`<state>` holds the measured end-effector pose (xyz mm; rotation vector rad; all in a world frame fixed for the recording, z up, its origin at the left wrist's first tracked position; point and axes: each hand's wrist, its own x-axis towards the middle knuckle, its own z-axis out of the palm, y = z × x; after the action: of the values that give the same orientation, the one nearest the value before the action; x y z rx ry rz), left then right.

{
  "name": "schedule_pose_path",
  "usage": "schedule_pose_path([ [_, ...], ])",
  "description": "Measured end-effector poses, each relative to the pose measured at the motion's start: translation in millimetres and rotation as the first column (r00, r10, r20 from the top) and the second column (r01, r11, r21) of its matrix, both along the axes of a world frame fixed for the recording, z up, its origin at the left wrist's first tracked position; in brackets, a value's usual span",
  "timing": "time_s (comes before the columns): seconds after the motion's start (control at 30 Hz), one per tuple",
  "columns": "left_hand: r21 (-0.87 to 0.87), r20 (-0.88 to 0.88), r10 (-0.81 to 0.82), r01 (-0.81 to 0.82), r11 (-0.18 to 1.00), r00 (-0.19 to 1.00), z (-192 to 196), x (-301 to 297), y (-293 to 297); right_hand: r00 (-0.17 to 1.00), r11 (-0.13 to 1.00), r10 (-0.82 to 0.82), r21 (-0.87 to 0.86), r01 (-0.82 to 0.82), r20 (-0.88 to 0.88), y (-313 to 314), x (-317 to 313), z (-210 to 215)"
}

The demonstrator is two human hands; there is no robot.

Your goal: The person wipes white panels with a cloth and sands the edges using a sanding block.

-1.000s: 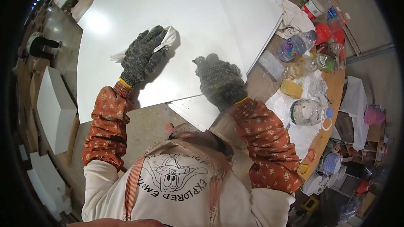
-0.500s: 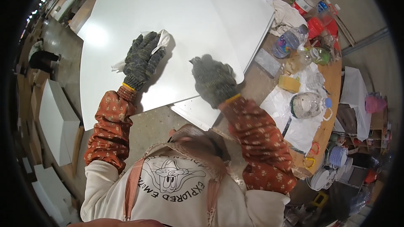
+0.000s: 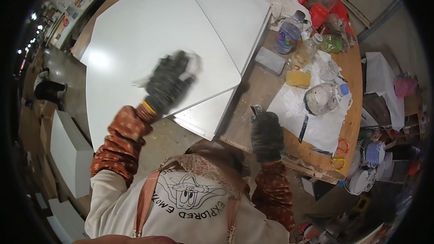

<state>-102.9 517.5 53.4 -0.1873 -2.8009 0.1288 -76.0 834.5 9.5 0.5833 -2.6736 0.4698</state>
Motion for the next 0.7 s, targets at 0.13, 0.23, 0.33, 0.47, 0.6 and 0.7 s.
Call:
schedule_pose_path([
  [0.13,0.182,0.423,-0.206,0.139,0.973,0.882,38,13,89,0.985,0.990,-0.108,0.104,0.094,0.137,-2,0,1],
  [0.23,0.164,0.037,-0.491,0.479,0.862,0.870,5,21,68,0.991,0.996,-0.066,-0.047,0.072,0.116,18,-4,-10],
  [0.33,0.134,-0.059,-0.370,0.375,0.917,0.927,-2,24,4,0.969,0.984,-0.104,-0.116,0.132,0.222,37,4,-4],
  [0.47,0.406,-0.149,0.493,-0.402,0.821,0.857,-2,62,-121,0.979,0.979,-0.002,-0.198,0.044,0.204,45,1,-8],
  [0.6,0.148,-0.028,0.699,-0.688,0.710,0.715,0,90,-173,0.992,0.982,0.124,-0.140,-0.128,-0.032,40,-36,6],
  [0.7,0.120,-0.103,0.541,-0.529,0.840,0.835,8,78,-103,0.993,0.919,-0.112,-0.385,0.088,-0.041,29,-85,16],
])
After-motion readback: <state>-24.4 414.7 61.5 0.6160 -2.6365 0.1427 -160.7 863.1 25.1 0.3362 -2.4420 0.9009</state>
